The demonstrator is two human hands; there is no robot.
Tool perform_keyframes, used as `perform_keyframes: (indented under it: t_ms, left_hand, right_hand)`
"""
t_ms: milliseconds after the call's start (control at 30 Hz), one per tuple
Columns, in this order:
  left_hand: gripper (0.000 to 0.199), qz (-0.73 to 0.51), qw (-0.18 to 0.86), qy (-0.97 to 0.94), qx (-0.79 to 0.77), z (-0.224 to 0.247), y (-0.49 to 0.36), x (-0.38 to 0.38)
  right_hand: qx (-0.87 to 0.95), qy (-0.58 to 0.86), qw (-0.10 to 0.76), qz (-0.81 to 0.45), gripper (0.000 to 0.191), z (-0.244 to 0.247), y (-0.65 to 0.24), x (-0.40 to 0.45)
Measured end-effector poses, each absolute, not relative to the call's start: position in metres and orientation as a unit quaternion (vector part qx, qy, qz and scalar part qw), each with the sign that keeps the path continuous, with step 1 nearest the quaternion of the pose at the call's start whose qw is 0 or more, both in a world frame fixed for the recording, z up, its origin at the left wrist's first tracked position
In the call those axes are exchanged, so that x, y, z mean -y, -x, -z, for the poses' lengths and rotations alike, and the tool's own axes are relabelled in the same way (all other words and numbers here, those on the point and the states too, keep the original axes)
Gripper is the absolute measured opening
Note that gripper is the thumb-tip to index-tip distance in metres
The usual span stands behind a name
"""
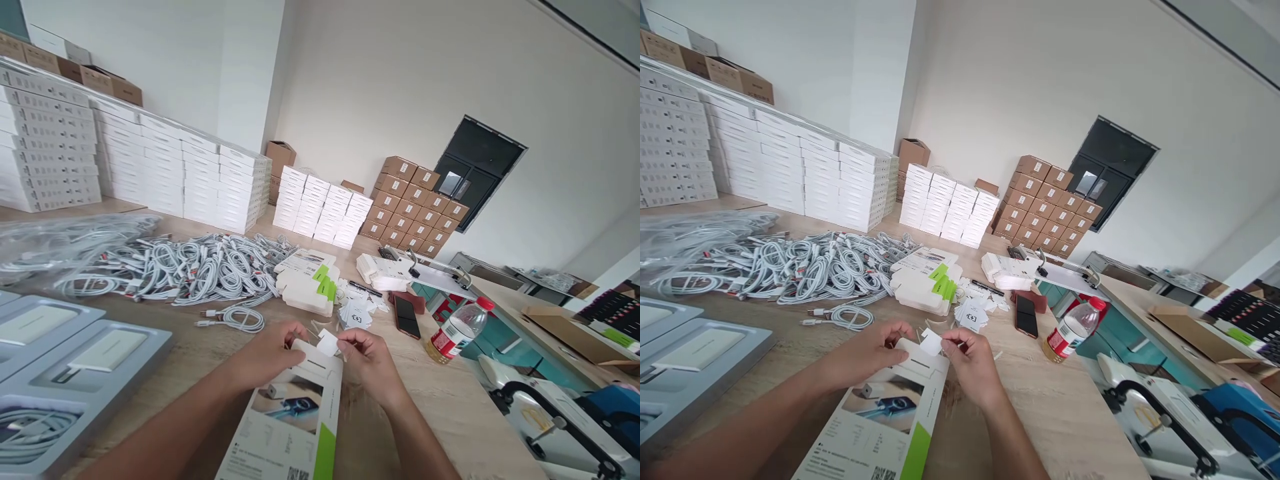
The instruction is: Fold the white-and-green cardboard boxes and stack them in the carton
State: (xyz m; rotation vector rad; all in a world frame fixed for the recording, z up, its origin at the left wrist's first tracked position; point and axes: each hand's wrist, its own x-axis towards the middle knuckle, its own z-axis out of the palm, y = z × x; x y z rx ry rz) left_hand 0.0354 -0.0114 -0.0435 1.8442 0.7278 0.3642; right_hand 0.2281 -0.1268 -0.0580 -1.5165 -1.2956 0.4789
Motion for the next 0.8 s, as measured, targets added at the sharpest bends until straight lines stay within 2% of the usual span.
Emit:
perform_keyframes:
  t_ms: [67,100,133,267,333,633,800]
  left_hand:
    - [0.054,-0.152,0.569,-0.74,-0.326,0.044,-0.035,0.009]
    - [0.058,-0.157,0.581,-0.727,-0.33,0.044,-0.034,0.009]
    - [0.056,-0.162,0.593,-0.718,-0.326,0.044,-0.034,0.008]
    - [0.027,-0.161,0.646,-0.686,-0.294,0.044,-0.035,0.007]
    - [0.021,-0.16,0.662,-0.672,-0.29,0.045,-0.035,0.007]
    - [0.015,-0.196,0.615,-0.703,-0.299,0.05,-0.034,0.006]
    - [0.02,-0.205,0.643,-0.684,-0.277,0.047,-0.035,0.008]
  right_hand:
    - [0.554,0.631,0.51,-0.187,0.018,0.056,-0.226,0.128]
    - [0.569,0.63,0.5,-0.171,0.016,0.055,-0.224,0.129]
    - [0.587,0.627,0.49,-0.15,0.015,0.055,-0.222,0.13]
    - [0.655,0.594,0.46,-0.077,0.014,0.052,-0.215,0.132]
    - [0.674,0.577,0.458,-0.054,0.014,0.052,-0.215,0.133]
    - [0.712,0.566,0.415,0.017,0.017,0.054,-0.216,0.133]
    - [0.711,0.562,0.423,0.015,0.016,0.052,-0.216,0.133]
